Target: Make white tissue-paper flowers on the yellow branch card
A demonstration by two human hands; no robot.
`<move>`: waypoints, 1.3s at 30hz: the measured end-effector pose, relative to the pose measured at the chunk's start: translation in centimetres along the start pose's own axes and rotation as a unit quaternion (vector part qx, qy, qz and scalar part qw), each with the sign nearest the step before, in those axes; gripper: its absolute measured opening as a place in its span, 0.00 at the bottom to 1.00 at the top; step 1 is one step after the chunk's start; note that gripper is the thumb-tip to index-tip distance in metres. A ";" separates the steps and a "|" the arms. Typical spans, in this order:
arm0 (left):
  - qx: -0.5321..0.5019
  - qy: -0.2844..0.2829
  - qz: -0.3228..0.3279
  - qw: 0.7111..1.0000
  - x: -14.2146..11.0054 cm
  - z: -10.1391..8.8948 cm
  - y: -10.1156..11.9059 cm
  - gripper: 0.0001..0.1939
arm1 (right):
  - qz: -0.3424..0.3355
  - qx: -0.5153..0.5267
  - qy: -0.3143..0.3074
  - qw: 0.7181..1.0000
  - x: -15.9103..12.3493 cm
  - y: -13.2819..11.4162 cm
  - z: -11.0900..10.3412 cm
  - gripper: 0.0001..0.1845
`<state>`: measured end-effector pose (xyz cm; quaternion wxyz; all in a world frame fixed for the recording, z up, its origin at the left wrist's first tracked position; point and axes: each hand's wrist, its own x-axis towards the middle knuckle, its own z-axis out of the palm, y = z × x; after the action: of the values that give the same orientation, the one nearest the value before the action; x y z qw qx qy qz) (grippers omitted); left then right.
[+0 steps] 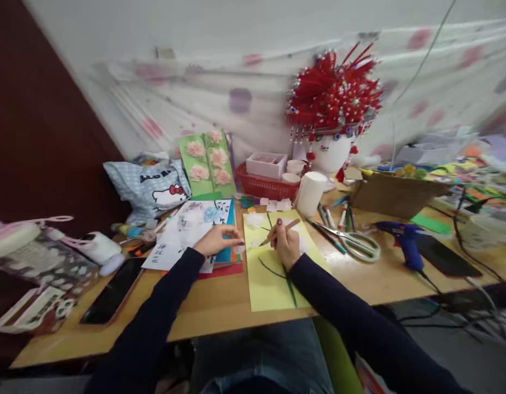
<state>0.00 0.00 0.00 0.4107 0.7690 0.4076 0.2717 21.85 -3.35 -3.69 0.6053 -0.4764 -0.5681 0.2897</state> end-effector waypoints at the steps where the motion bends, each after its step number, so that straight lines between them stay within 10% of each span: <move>1: 0.001 0.001 -0.009 1.000 0.0 0.2 -0.1 0.19 | 0.005 0.001 0.018 1.000 0.2 0.1 0.0 0.34; 12: -0.025 0.055 -0.032 0.998 0.0 1.2 -0.3 0.20 | 0.038 0.012 0.128 0.991 1.3 -0.2 -0.5 0.35; 23: 0.123 0.001 -0.083 0.989 7.6 6.9 4.0 0.06 | -0.005 0.123 0.275 0.954 2.2 -1.7 -2.1 0.30; 32: 0.232 -0.008 -0.159 0.960 7.5 6.4 3.7 0.07 | -0.018 -0.194 0.093 0.976 2.0 0.5 -2.1 0.31; 39: 0.262 -0.013 -0.180 0.948 6.6 6.0 4.4 0.05 | -0.018 -0.228 -0.015 0.973 1.4 0.6 -1.3 0.28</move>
<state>9.72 1.72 1.24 0.2417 0.7670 0.5906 0.0670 23.46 -2.15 -3.52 0.4777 -0.5868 -0.6367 0.1487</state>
